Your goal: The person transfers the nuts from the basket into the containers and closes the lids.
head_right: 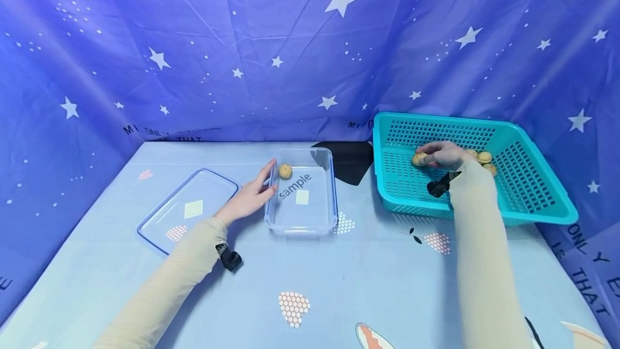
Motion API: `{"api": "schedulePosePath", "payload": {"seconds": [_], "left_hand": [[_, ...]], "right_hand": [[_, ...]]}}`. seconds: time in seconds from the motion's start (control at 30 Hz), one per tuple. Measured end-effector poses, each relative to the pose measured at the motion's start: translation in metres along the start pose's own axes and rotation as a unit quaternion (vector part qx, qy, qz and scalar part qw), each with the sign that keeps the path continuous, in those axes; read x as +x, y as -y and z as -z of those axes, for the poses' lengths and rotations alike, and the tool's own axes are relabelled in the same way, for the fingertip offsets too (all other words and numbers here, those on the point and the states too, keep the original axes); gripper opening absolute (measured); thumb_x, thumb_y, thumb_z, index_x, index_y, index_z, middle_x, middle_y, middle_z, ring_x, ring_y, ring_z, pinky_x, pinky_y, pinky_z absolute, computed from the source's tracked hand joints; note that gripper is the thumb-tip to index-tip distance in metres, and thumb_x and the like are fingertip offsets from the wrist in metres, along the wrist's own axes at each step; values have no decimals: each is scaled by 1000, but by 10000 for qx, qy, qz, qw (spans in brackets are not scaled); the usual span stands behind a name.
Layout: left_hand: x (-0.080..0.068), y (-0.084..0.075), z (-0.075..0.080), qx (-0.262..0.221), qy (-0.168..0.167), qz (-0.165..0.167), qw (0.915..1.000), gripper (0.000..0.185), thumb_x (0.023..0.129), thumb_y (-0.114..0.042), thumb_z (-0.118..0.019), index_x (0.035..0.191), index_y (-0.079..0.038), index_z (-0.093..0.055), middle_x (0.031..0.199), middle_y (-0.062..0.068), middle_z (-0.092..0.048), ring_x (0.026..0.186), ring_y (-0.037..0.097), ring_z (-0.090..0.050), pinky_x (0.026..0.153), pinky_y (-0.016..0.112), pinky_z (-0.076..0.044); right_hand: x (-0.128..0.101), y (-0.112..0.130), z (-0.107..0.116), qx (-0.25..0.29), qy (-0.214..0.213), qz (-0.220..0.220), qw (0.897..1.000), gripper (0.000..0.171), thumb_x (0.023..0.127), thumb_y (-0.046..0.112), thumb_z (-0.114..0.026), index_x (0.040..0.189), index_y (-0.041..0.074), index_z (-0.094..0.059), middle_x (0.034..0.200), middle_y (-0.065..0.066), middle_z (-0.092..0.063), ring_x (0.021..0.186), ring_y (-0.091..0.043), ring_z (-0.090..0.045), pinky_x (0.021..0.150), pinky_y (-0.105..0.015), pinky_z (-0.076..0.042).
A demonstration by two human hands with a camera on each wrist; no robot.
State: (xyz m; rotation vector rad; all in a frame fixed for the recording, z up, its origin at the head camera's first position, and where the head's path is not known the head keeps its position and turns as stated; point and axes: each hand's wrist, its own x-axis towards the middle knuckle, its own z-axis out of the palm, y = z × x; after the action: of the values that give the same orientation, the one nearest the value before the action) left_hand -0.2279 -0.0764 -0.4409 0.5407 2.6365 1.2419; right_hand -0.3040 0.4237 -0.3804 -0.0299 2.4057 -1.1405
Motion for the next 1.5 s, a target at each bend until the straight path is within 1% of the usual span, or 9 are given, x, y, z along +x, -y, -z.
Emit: {"api": "schedulePosePath", "payload": {"seconds": [0.17, 0.3, 0.67, 0.8, 0.87, 1.07, 1.17, 1.37, 1.5], "left_hand": [[0, 1, -1, -12, 23, -5, 10000, 71, 100, -32, -49, 157, -26, -6, 149, 22, -34, 128, 38, -45, 104, 53, -37], [-2, -1, -1, -35, 60, 8, 10000, 71, 100, -32, -48, 157, -30, -4, 149, 21, -34, 129, 38, -44, 104, 53, -37], [-4, -3, 1, -60, 53, 26, 10000, 71, 100, -31, -48, 157, -24, -7, 147, 23, -37, 127, 40, -45, 103, 54, -38], [-4, -5, 2, -62, 65, 56, 9999, 71, 101, -31, -48, 157, -26, -6, 148, 22, -35, 128, 39, -44, 104, 54, -37], [-4, -5, 1, -51, 64, 45, 10000, 71, 101, -31, -48, 157, -27, -6, 148, 22, -35, 128, 38, -44, 104, 53, -37], [-4, -5, 1, 3, 54, 54, 10000, 70, 101, -31, -48, 157, -27, -6, 149, 21, -35, 128, 38, -44, 105, 53, -36], [-3, -4, 1, -2, 57, 69, 10000, 70, 101, -31, -48, 157, -25, -7, 149, 21, -35, 128, 38, -44, 105, 54, -36], [-2, -3, 1, 19, 80, 52, 10000, 71, 101, -32, -48, 157, -24, -6, 149, 21, -34, 128, 38, -45, 104, 55, -36], [-2, -3, 1, -1, 90, 33, 10000, 71, 101, -32, -48, 157, -24, -5, 150, 21, -33, 128, 39, -44, 104, 55, -36]], "right_hand": [[-1, 1, 0, -217, -306, 109, 9992, 55, 97, 13, -57, 140, -12, -34, 116, -16, -54, 91, -20, -56, 81, -38, -53], [-3, 5, 1, -147, -456, 205, 9986, 57, 98, 18, -58, 140, -13, -34, 125, -24, -49, 99, -23, -57, 87, -41, -52], [-4, 21, 1, -101, -554, 359, 9978, 60, 99, 24, -56, 144, -8, -32, 137, -27, -39, 117, -37, -47, 100, -49, -43], [-4, 26, 1, -214, -556, 486, 9970, 58, 100, 24, -54, 144, -7, -33, 139, -27, -38, 115, -32, -49, 101, -52, -41], [-4, 29, 2, -192, -578, 509, 9968, 58, 100, 24, -54, 145, -6, -32, 139, -26, -38, 111, -24, -52, 99, -48, -43], [-5, 41, 0, 84, -625, 534, 9966, 60, 100, 22, -56, 147, -5, -30, 139, -23, -37, 96, -2, -56, 84, -22, -51], [-6, 48, -3, 4, -615, 589, 9964, 59, 100, 24, -56, 146, -5, -32, 140, -24, -38, 99, -7, -57, 80, -18, -51], [-10, 60, -9, -38, -613, 652, 9960, 57, 99, 27, -56, 146, -1, -36, 142, -21, -38, 115, -28, -51, 81, -19, -51], [-11, 68, -12, -192, -658, 723, 9950, 60, 98, 32, -58, 145, 1, -38, 141, -22, -42, 114, -27, -54, 80, -20, -51]]}}
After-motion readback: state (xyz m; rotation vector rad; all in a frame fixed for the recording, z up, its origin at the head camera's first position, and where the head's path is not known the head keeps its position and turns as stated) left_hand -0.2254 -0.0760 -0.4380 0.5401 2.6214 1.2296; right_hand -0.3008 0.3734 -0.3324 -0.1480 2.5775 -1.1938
